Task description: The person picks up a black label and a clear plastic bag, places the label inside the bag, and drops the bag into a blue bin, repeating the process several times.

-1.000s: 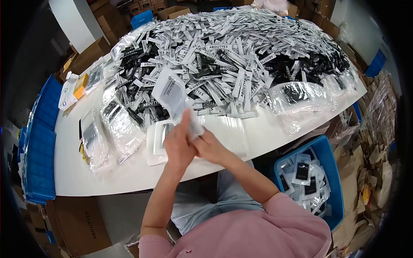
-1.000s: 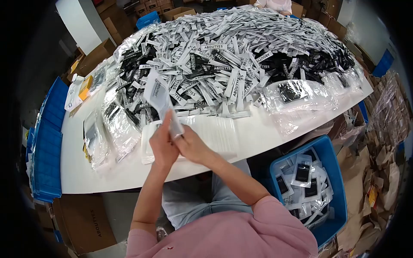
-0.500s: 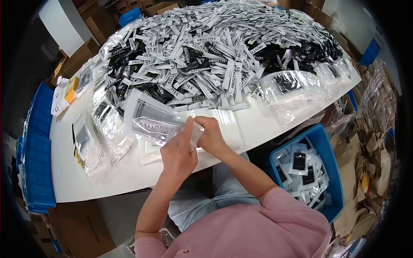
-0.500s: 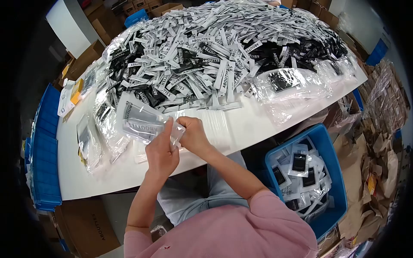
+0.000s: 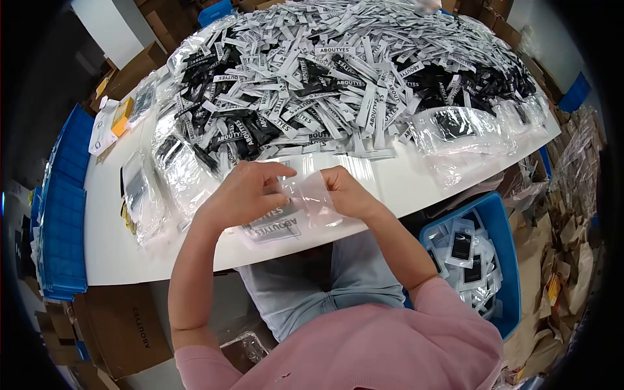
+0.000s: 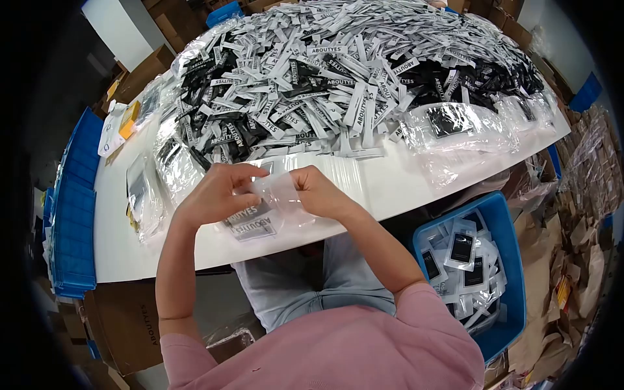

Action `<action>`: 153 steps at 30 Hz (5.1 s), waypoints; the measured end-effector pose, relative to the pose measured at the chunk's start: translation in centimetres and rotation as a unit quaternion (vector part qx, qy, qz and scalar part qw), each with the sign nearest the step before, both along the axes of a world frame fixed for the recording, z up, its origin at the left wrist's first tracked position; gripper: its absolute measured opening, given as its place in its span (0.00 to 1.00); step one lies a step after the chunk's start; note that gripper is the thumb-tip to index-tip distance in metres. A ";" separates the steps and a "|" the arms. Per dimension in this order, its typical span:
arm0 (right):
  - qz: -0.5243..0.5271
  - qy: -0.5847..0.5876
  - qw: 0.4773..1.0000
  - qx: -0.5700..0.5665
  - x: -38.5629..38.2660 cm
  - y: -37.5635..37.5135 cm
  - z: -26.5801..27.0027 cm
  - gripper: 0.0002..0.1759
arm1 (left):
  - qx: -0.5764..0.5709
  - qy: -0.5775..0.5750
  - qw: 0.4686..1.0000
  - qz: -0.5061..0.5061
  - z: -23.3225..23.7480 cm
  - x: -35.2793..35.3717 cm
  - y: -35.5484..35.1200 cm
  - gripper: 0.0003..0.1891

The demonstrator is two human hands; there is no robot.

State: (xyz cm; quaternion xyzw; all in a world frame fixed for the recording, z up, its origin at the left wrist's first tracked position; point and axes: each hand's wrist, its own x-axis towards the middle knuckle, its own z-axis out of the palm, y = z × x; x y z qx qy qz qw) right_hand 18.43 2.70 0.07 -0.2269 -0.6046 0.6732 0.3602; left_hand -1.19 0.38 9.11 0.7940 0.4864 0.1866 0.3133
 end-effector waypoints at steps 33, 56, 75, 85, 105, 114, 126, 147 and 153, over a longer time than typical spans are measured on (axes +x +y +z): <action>-0.107 -0.301 0.869 0.378 8.5 -5.6 0.6 0.05 | 0.199 0.098 0.974 -0.051 -6.1 2.7 -2.6 0.12; -0.520 -0.300 0.757 0.258 10.0 18.2 -8.8 0.16 | 0.363 0.113 0.922 0.075 -15.0 -0.3 -1.7 0.29; -0.390 -0.275 0.854 0.207 7.8 25.3 -0.1 0.08 | 0.348 0.109 0.927 0.085 -15.0 -0.3 -1.7 0.29; -0.369 0.243 0.881 -0.172 11.3 18.7 -0.3 0.06 | 0.351 0.106 0.927 0.081 -15.1 -0.4 -1.8 0.27; -0.415 -0.142 0.890 0.126 9.1 0.8 -9.0 0.12 | 0.250 -0.063 0.951 0.173 -10.0 -0.9 -0.3 0.17; -0.286 -0.040 0.956 0.054 4.3 -1.5 -3.1 0.17 | 0.454 0.032 0.890 0.025 -9.1 4.2 -2.1 0.30; -0.146 -0.138 0.979 0.038 3.0 -0.4 0.9 0.10 | 0.299 -0.050 0.945 0.120 -9.0 5.1 -3.9 0.24; -0.201 -0.171 0.838 0.477 -1.5 -1.6 1.4 0.14 | 0.050 -0.286 0.943 0.163 -8.5 1.8 1.0 0.14; -0.329 -0.172 0.799 0.473 -1.0 1.5 -0.1 0.09 | 0.365 -0.095 0.910 0.173 -5.3 1.9 0.0 0.26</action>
